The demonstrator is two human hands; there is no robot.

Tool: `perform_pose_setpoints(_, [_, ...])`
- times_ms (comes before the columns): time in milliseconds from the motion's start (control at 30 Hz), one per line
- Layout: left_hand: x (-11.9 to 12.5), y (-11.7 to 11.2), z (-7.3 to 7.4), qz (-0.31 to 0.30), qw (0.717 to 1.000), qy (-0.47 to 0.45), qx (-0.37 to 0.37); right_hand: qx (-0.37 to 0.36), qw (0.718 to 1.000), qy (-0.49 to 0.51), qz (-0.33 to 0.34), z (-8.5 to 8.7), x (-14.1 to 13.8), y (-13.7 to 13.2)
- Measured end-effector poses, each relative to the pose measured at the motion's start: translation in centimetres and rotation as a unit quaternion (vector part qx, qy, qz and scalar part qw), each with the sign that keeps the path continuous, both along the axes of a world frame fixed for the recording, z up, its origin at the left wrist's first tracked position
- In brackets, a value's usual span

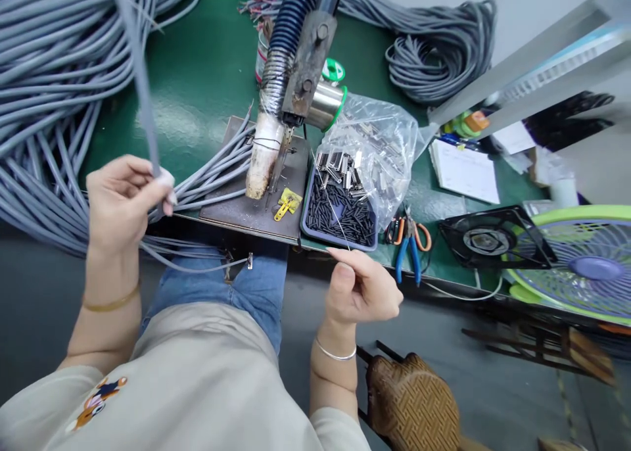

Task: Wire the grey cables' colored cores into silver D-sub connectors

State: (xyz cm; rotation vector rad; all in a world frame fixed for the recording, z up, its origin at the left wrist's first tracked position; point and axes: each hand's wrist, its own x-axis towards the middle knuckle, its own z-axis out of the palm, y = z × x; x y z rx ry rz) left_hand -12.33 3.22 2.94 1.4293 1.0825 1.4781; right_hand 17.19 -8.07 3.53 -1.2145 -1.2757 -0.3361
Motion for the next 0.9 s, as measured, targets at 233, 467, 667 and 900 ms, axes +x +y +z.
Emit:
perform_pose_setpoints(233, [4.8, -3.8, 2.4, -0.655, 0.753, 0.047, -0.026, 0.054, 0.993, 0.104, 0.032, 1.0, -1.3, 2.4])
perform_pose_setpoints(467, [8.8, -6.6, -2.5, -0.283, 0.912, -0.116, -0.272, -0.045, 0.996, 0.069, 0.026, 0.4, -1.1, 0.3])
perform_pose_setpoints(667, [7.6, -7.7, -3.1, -0.145, 0.943, -0.133, -0.268, -0.228, 0.969, 0.046, 0.081, -0.4, -2.1, 0.0])
perform_pose_setpoints(900, [8.4, -6.9, -2.9, -0.179, 0.927, -0.138, -0.301, -0.339, 0.905, 0.148, 0.209, -1.2, -3.8, 1.8])
